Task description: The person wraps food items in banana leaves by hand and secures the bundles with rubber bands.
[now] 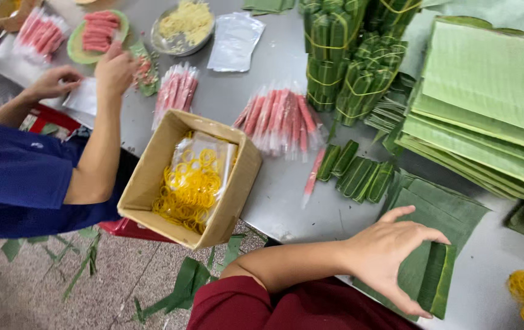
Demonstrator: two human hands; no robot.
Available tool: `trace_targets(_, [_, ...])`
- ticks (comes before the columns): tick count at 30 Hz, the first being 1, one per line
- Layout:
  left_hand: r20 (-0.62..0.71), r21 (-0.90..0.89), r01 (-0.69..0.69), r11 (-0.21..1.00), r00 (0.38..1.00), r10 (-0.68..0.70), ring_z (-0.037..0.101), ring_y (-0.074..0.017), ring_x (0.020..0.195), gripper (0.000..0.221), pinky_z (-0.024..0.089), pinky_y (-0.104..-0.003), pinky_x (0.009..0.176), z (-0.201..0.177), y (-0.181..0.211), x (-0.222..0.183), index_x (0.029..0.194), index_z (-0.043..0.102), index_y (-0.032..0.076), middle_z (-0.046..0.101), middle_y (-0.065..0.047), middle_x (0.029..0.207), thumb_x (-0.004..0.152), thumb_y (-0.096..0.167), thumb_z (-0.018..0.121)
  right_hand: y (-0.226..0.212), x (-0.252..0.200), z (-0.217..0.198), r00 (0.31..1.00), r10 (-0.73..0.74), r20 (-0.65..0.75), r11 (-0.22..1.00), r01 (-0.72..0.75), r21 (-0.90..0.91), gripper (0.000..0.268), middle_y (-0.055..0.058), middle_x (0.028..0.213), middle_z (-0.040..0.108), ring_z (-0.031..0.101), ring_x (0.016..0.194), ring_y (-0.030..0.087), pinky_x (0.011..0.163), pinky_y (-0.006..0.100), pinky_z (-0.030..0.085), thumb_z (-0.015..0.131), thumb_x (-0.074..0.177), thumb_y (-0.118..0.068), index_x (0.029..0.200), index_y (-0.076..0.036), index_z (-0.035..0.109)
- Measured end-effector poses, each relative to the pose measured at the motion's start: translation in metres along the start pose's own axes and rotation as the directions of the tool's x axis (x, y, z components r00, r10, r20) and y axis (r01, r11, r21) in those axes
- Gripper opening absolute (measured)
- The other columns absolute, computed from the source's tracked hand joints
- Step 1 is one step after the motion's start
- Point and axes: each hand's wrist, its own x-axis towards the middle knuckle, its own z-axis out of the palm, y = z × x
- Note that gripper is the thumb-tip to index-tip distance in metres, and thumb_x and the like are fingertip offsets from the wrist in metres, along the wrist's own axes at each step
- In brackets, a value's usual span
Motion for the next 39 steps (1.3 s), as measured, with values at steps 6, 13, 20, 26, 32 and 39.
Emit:
trace_targets(6, [-0.074, -0.384, 0.015, 0.923, 0.996, -0.047, 0.054, -0.0261, 0.124, 0.106, 0.042, -0.037, 0.118, 0.035, -0.025, -0.001, 0.150, 0.038, 0.002, 0.055, -0.015, 0.134, 0.066, 0.044, 0.089, 0.022, -0.018, -0.001, 0.995, -0.089, -0.033, 0.921, 0.095, 0.378, 0.015, 0.010, 0.109, 0.068, 0.064, 0.096, 0.013, 0.088, 0.029, 0.051, 0.062, 0.114, -0.011, 0.122, 0.002, 0.062])
trace_targets(13, [0.076, -0.996, 0.084, 0.025, 0.971, -0.225, 0.053, -0.0197, 0.129, 0.096, 0.045, -0.040, 0.115, 0.071, -0.044, 0.006, 0.155, 0.033, 0.000, 0.049, -0.008, 0.143, 0.082, 0.021, 0.092, 0.000, -0.052, 0.049, 0.990, -0.016, 0.141, 0.586, -0.105, 0.803, 0.017, 0.004, 0.095, 0.058, 0.053, 0.084, 0.008, 0.079, 0.025, 0.046, 0.058, 0.115, -0.014, 0.107, 0.001, 0.057])
trace_targets(20, [-0.038, -0.585, 0.007, 0.811, 0.999, -0.037, 0.053, -0.0169, 0.120, 0.103, 0.046, -0.037, 0.115, 0.044, -0.048, -0.019, 0.155, 0.036, 0.004, 0.050, -0.007, 0.128, 0.072, 0.026, 0.092, -0.042, -0.028, 0.003, 0.995, -0.067, 0.077, 0.441, -0.040, 0.897, 0.013, 0.004, 0.090, 0.065, 0.063, 0.076, 0.014, 0.063, 0.024, 0.049, 0.065, 0.108, -0.015, 0.099, -0.005, 0.064])
trace_targets(26, [-0.083, -0.974, -0.035, 0.222, 0.974, -0.209, 0.045, -0.0195, 0.141, 0.094, 0.035, -0.035, 0.123, 0.055, -0.055, -0.003, 0.156, 0.033, 0.001, 0.046, -0.008, 0.148, 0.084, 0.033, 0.086, -0.089, -0.059, 0.015, 0.921, -0.357, -0.155, 0.852, 0.389, 0.350, 0.011, 0.012, 0.093, 0.070, 0.067, 0.081, 0.016, 0.073, 0.024, 0.052, 0.079, 0.088, -0.003, 0.096, 0.001, 0.073])
trace_targets(32, [0.008, -0.991, 0.038, 0.132, 0.975, -0.223, 0.048, -0.0200, 0.129, 0.093, 0.038, -0.034, 0.115, 0.044, -0.042, -0.013, 0.153, 0.034, -0.001, 0.048, -0.010, 0.140, 0.086, 0.036, 0.085, -0.090, -0.057, 0.021, 0.893, -0.400, -0.207, 0.854, 0.445, 0.268, 0.012, 0.013, 0.095, 0.070, 0.067, 0.089, 0.022, 0.079, 0.030, 0.053, 0.080, 0.087, -0.008, 0.092, -0.002, 0.070])
trace_targets(39, [0.009, 0.037, -0.110, 0.993, 0.994, 0.110, 0.063, -0.0204, 0.117, 0.112, 0.044, -0.038, 0.097, -0.003, -0.006, -0.012, 0.150, 0.037, 0.006, 0.058, -0.011, 0.140, 0.065, 0.055, 0.091, -0.060, -0.030, -0.003, 0.882, -0.269, 0.388, 0.326, -0.295, 0.898, 0.019, 0.011, 0.088, 0.072, 0.067, 0.081, 0.024, 0.074, 0.037, 0.055, 0.067, 0.090, -0.022, 0.091, -0.003, 0.072])
